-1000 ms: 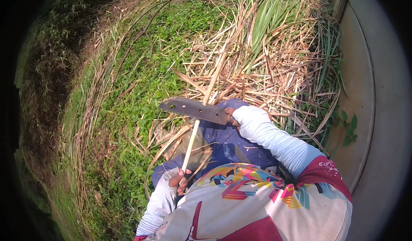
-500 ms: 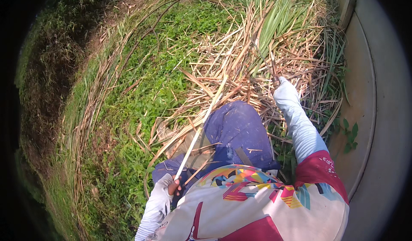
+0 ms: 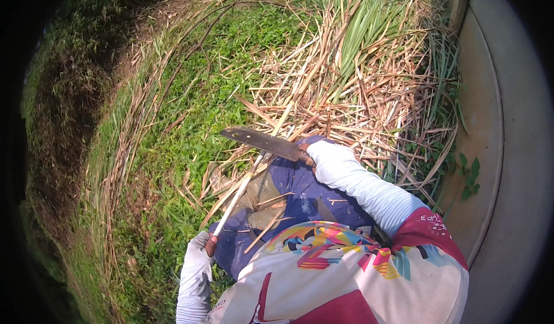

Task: The person sits on the ground and uses a large knife to strip the outer layers from long bamboo stalks. They hold the stalks with one hand and repeatedly strike them with the knife to remove the fibrous sheath, then place the processed stalks into a pile.

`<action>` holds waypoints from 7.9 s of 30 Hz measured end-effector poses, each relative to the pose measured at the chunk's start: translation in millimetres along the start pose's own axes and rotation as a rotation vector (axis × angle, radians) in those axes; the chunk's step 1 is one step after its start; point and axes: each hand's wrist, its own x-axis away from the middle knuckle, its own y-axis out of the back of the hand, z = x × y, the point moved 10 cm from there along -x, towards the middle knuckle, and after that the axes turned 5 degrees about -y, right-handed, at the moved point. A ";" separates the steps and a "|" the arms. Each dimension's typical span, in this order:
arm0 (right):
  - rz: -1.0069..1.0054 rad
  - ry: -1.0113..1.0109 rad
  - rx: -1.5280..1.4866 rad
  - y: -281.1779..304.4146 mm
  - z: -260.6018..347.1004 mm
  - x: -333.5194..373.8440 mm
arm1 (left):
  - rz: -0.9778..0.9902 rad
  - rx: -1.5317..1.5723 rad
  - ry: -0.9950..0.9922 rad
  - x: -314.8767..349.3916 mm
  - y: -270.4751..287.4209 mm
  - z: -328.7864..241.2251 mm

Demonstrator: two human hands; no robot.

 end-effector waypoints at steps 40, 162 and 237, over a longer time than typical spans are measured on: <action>-0.045 -0.218 0.166 14.2 -122.5 -91.1 | 0.021 0.076 0.238 128.5 8.5 78.2; -0.285 -0.714 0.149 107.4 -211.5 -65.3 | -0.355 -1.025 -0.241 166.3 61.5 26.5; 0.342 -0.179 0.161 8.7 -7.7 -28.0 | -0.205 -0.025 -0.155 22.9 -24.3 -51.6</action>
